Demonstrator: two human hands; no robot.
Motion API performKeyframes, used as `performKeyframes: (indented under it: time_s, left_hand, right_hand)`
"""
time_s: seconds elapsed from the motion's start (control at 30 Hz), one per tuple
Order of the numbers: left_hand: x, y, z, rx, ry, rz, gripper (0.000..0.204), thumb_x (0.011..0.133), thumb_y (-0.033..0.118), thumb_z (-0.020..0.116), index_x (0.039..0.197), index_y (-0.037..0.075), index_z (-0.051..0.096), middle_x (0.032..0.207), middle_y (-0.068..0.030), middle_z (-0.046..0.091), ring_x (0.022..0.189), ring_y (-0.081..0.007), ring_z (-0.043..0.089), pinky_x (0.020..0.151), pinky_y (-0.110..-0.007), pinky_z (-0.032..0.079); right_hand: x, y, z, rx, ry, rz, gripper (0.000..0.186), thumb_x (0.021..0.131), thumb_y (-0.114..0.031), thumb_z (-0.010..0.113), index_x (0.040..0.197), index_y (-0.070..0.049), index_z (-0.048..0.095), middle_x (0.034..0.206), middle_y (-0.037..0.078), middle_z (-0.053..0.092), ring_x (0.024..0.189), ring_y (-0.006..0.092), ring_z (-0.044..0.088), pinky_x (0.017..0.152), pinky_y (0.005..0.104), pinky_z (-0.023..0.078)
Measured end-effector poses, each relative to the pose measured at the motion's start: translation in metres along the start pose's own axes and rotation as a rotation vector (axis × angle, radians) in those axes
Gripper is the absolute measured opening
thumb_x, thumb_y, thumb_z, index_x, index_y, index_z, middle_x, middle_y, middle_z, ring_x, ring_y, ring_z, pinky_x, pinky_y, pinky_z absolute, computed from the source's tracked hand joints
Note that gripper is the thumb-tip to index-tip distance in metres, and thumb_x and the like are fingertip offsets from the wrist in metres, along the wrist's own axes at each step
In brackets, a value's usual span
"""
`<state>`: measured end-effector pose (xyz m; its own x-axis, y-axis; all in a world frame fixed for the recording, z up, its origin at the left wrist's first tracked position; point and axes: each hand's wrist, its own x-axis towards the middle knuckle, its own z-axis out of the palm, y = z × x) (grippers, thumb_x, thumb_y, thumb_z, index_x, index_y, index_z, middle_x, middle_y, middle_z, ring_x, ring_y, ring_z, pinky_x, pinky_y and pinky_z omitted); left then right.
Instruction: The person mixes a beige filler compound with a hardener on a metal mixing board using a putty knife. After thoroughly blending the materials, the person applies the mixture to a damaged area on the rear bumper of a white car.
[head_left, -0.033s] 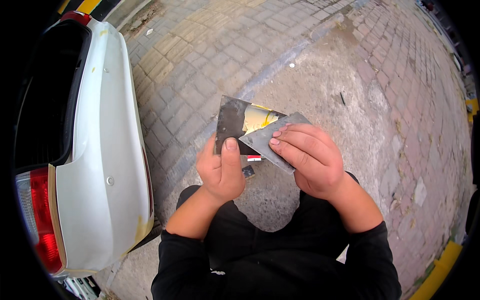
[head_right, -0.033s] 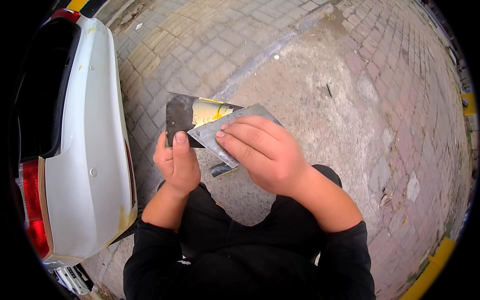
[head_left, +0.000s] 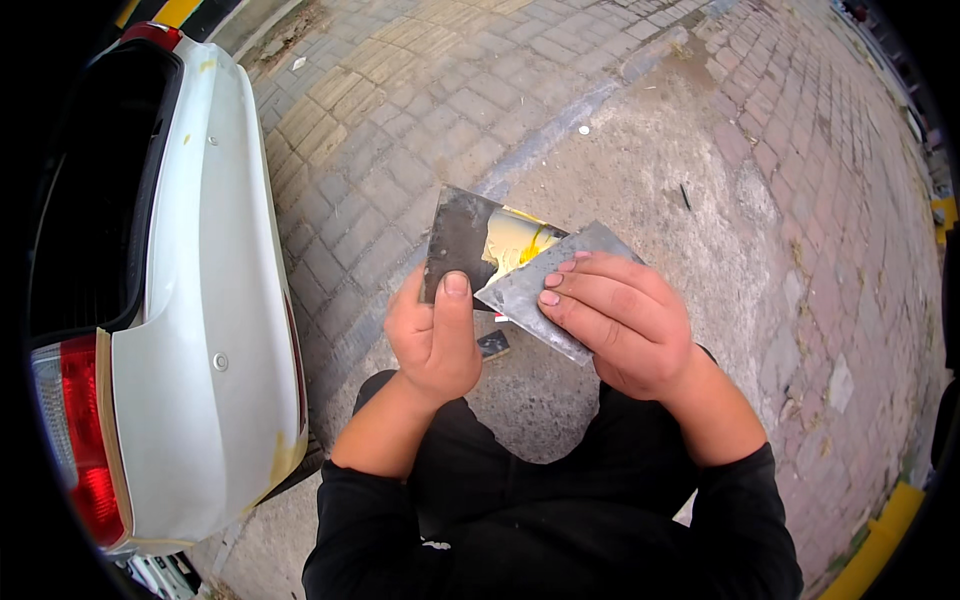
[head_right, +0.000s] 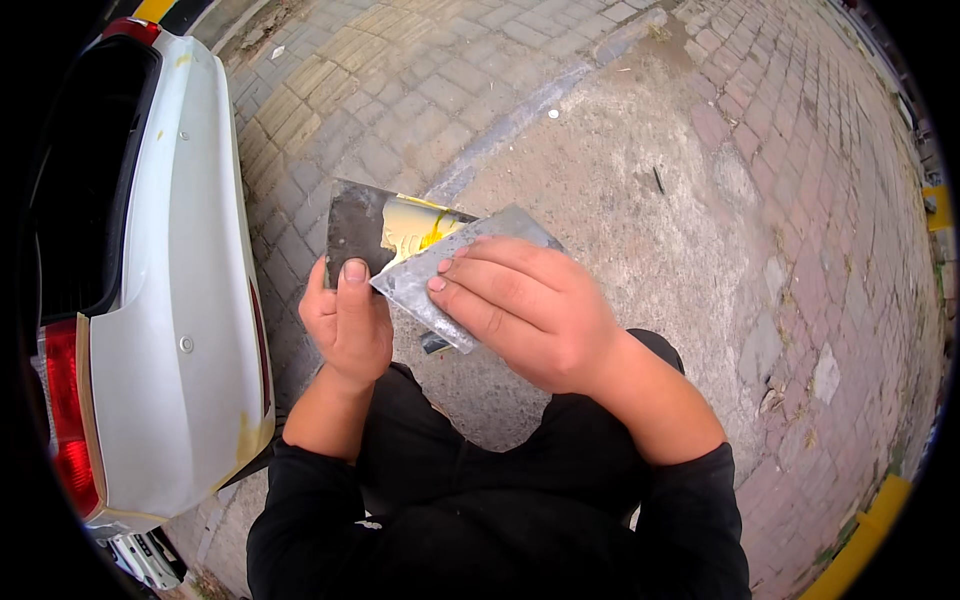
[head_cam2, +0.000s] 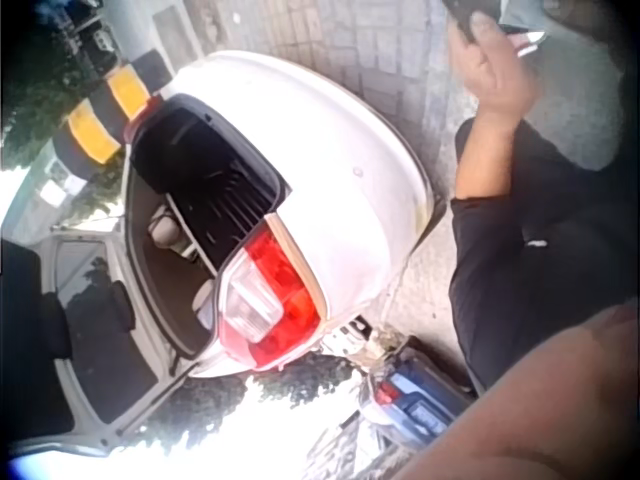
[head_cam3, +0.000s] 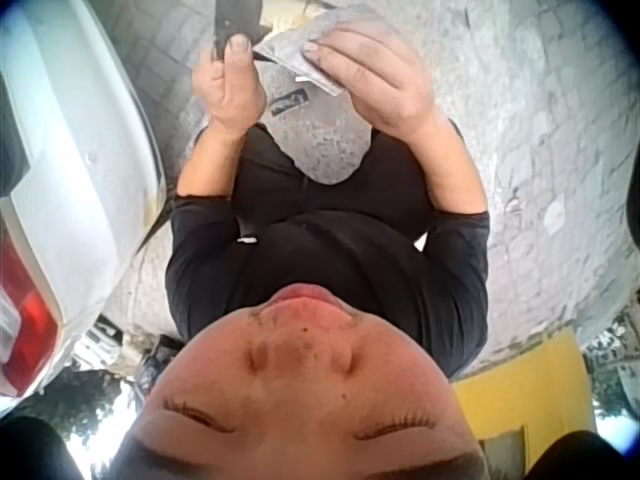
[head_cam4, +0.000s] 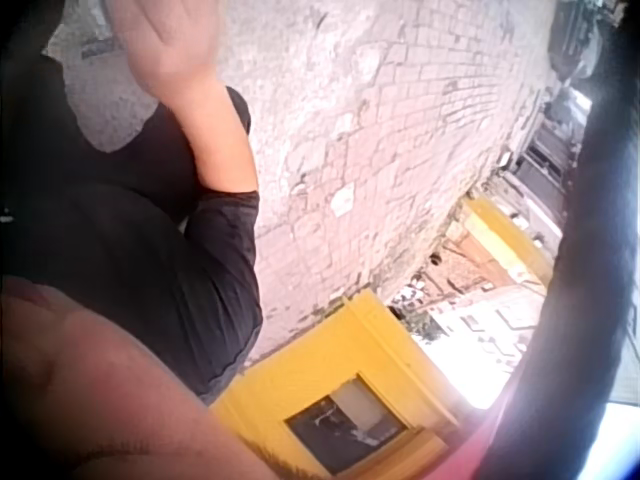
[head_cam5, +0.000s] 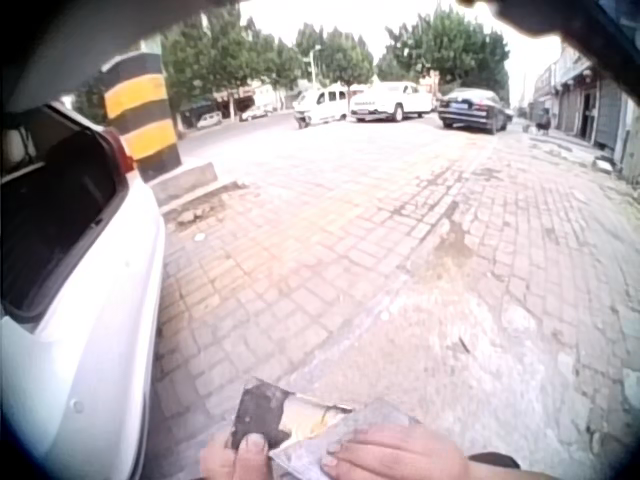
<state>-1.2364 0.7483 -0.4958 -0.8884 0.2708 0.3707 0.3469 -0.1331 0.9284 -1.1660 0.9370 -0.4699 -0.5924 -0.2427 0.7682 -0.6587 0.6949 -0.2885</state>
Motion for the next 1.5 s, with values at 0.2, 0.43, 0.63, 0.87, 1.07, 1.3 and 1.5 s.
performKeyframes:
  time_s: [0.2, 0.43, 0.63, 0.87, 1.07, 1.3, 1.5]
  left_hand:
    - [0.009, 0.027, -0.012, -0.781, -0.224, -0.443, 0.035, 0.097, 0.012, 0.049, 0.125, -0.010, 0.050, 0.118, -0.0181, 0.063, 0.106, -0.0230, 0.063, 0.090, -0.034, 0.050]
    - [0.002, 0.035, -0.011, -1.049, -0.329, -0.618, 0.043, 0.096, 0.017, 0.046, 0.129, -0.011, 0.046, 0.120, -0.0210, 0.062, 0.110, -0.0266, 0.062, 0.095, -0.037, 0.050]
    - [0.003, 0.042, -0.013, -1.052, -0.388, -0.654, 0.045, 0.096, 0.019, 0.045, 0.130, -0.010, 0.045, 0.120, -0.0212, 0.061, 0.110, -0.0266, 0.062, 0.095, -0.037, 0.050]
    - [0.007, 0.042, -0.016, -1.024, -0.246, -0.537, 0.044, 0.096, 0.026, 0.045, 0.126, -0.005, 0.048, 0.113, -0.0203, 0.064, 0.098, -0.0269, 0.066, 0.086, -0.035, 0.053]
    - [0.015, 0.019, -0.017, -0.752, -0.005, -0.123, 0.040, 0.100, 0.018, 0.042, 0.129, -0.009, 0.044, 0.126, -0.0185, 0.058, 0.114, -0.0239, 0.059, 0.097, -0.037, 0.046]
    - [-0.018, 0.000, -0.015, -0.273, -0.098, 0.180, 0.041, 0.096, 0.011, 0.047, 0.132, -0.007, 0.043, 0.128, -0.0139, 0.055, 0.120, -0.0226, 0.052, 0.107, -0.039, 0.036]
    - [-0.019, 0.010, 0.007, 0.326, -0.212, 0.334, 0.032, 0.091, 0.003, 0.052, 0.115, -0.019, 0.053, 0.102, -0.0290, 0.063, 0.087, -0.0416, 0.065, 0.078, -0.040, 0.053]
  right_hand:
    - [-0.004, -0.011, -0.007, 0.128, 0.066, -0.214, 0.025, 0.082, -0.014, 0.069, 0.105, -0.004, 0.070, 0.110, 0.006, 0.064, 0.102, 0.0246, 0.061, 0.094, 0.0425, 0.051]
    - [-0.014, -0.029, -0.003, 0.247, 0.151, -0.215, 0.029, 0.080, -0.006, 0.071, 0.108, -0.013, 0.068, 0.111, 0.000, 0.059, 0.106, 0.0216, 0.057, 0.101, 0.0460, 0.048]
    - [-0.020, -0.025, 0.004, 0.274, 0.190, -0.156, 0.031, 0.080, -0.003, 0.071, 0.110, -0.009, 0.067, 0.114, 0.004, 0.058, 0.106, 0.0247, 0.058, 0.100, 0.0487, 0.049]
    - [-0.022, -0.005, 0.009, 0.219, 0.143, -0.057, 0.032, 0.077, 0.007, 0.069, 0.107, -0.001, 0.063, 0.115, 0.014, 0.058, 0.105, 0.0305, 0.061, 0.093, 0.0472, 0.054]
    - [-0.040, 0.000, 0.018, 0.889, 0.616, 0.575, 0.038, 0.093, 0.008, 0.046, 0.131, 0.001, 0.049, 0.130, 0.013, 0.057, 0.122, 0.0238, 0.053, 0.107, 0.0380, 0.039]
    - [-0.027, -0.003, 0.016, 1.293, 0.526, 1.048, 0.029, 0.097, -0.005, 0.051, 0.126, 0.002, 0.052, 0.125, 0.012, 0.061, 0.116, 0.0180, 0.056, 0.101, 0.0335, 0.041]
    - [-0.024, -0.004, 0.021, 1.280, 0.505, 1.180, 0.024, 0.097, -0.003, 0.052, 0.119, 0.002, 0.056, 0.118, 0.011, 0.063, 0.109, 0.0147, 0.058, 0.097, 0.0306, 0.043]
